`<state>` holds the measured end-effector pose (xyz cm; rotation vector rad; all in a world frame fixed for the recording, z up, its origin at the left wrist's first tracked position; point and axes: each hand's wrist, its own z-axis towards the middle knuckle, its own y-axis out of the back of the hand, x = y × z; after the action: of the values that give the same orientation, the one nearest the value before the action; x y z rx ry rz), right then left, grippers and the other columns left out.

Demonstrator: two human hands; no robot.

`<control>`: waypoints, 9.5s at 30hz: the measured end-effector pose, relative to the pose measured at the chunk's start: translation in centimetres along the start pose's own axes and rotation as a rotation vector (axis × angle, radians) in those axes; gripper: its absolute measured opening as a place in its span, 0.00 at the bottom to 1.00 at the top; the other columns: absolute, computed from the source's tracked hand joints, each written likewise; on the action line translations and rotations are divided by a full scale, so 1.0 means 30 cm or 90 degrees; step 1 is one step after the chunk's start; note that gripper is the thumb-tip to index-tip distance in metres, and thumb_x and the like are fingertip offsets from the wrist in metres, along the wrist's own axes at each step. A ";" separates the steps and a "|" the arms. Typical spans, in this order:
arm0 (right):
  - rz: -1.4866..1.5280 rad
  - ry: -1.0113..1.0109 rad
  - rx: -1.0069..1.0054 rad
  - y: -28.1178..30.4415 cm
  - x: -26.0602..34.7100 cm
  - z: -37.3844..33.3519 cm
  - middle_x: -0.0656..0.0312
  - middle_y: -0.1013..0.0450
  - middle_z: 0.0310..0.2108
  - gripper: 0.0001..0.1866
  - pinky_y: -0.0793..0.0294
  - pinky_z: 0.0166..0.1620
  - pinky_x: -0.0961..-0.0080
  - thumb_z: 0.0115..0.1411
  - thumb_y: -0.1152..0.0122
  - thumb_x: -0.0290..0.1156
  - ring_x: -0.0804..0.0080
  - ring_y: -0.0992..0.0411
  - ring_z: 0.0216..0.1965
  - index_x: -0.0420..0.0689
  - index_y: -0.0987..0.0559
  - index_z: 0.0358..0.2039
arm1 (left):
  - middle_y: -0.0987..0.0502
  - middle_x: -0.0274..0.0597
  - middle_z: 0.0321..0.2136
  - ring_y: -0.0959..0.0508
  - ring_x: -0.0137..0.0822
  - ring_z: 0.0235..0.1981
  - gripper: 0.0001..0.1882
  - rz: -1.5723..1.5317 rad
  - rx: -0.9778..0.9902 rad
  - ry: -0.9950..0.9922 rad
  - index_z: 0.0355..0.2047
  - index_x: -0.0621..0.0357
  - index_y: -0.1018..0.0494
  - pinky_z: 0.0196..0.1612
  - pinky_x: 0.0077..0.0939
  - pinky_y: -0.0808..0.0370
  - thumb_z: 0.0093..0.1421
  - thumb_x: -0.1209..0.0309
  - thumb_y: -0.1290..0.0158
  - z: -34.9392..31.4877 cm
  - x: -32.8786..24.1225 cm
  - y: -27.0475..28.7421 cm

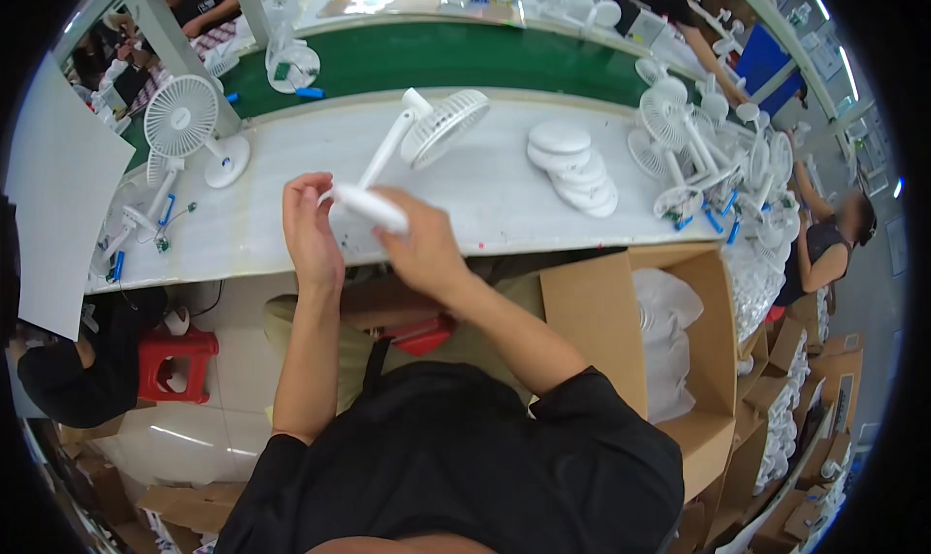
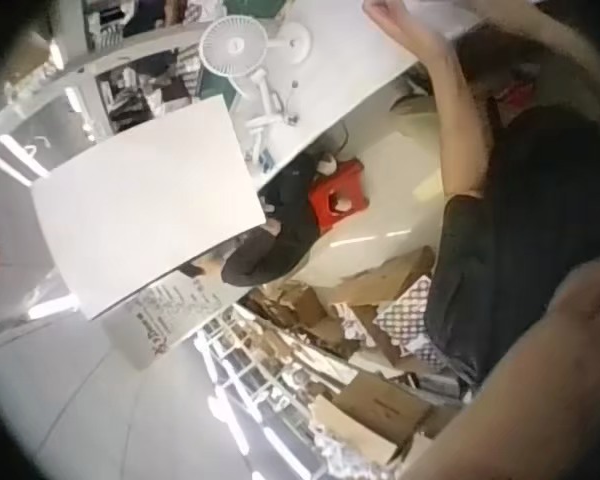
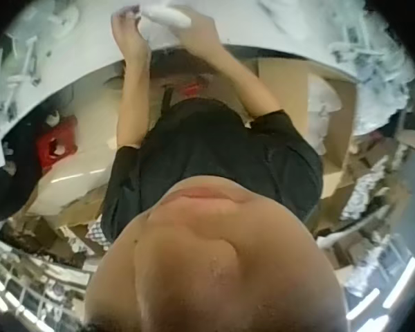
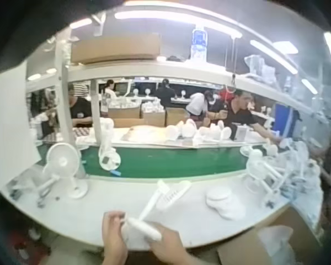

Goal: Assembling portable electric fans on a production line.

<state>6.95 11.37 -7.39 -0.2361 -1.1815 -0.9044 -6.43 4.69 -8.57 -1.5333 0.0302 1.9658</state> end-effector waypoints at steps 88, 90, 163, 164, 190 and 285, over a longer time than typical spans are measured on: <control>-0.152 0.159 -0.009 0.138 0.297 0.139 0.61 0.28 0.38 0.09 0.34 0.30 0.84 0.47 0.36 0.20 0.75 0.33 0.28 0.42 0.15 0.31 | 0.29 0.34 0.31 0.35 0.24 0.32 0.09 -0.007 0.183 0.068 0.38 0.57 0.33 0.36 0.13 0.35 0.58 0.82 0.51 -0.111 -0.311 -0.078; -0.131 0.163 -0.023 0.142 0.288 0.143 0.62 0.28 0.38 0.09 0.34 0.30 0.84 0.47 0.37 0.20 0.74 0.33 0.28 0.42 0.16 0.31 | 0.28 0.34 0.30 0.35 0.23 0.30 0.07 0.104 0.281 0.066 0.36 0.57 0.31 0.35 0.13 0.35 0.59 0.82 0.50 -0.081 -0.334 -0.045; -0.320 0.005 -0.428 0.543 -0.122 0.215 0.57 0.21 0.36 0.14 0.28 0.37 0.76 0.55 0.38 0.29 0.65 0.25 0.34 0.42 0.18 0.43 | 0.20 0.43 0.35 0.26 0.24 0.28 0.14 0.269 0.187 -0.032 0.47 0.66 0.24 0.32 0.11 0.29 0.59 0.82 0.47 0.002 -0.353 -0.067; -0.489 -0.102 -0.446 0.632 -0.195 0.244 0.56 0.21 0.35 0.16 0.28 0.40 0.73 0.55 0.37 0.29 0.62 0.24 0.35 0.42 0.20 0.45 | 0.20 0.43 0.35 0.26 0.24 0.28 0.15 0.273 0.183 -0.035 0.47 0.66 0.24 0.32 0.11 0.29 0.59 0.83 0.48 -0.001 -0.347 -0.066; 0.284 -0.040 -0.293 0.435 0.121 -0.010 0.56 0.23 0.41 0.21 0.22 0.43 0.71 0.51 0.35 0.19 0.65 0.24 0.37 0.39 0.26 0.47 | 0.22 0.40 0.27 0.28 0.22 0.25 0.23 0.187 0.121 -0.004 0.58 0.67 0.32 0.32 0.10 0.29 0.61 0.81 0.48 -0.103 -0.324 -0.055; 0.634 -0.352 0.337 0.056 0.380 -0.186 0.49 0.45 0.64 0.50 0.46 0.64 0.69 0.54 0.31 0.33 0.59 0.44 0.64 0.43 0.52 0.71 | 0.38 0.34 0.13 0.39 0.29 0.22 0.21 0.096 0.262 -0.172 0.21 0.54 0.34 0.31 0.23 0.39 0.68 0.64 0.70 -0.231 -0.499 0.007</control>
<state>13.03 3.60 0.76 -0.5915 -1.5203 0.3793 1.21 -5.10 2.29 -1.0212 0.4202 2.1067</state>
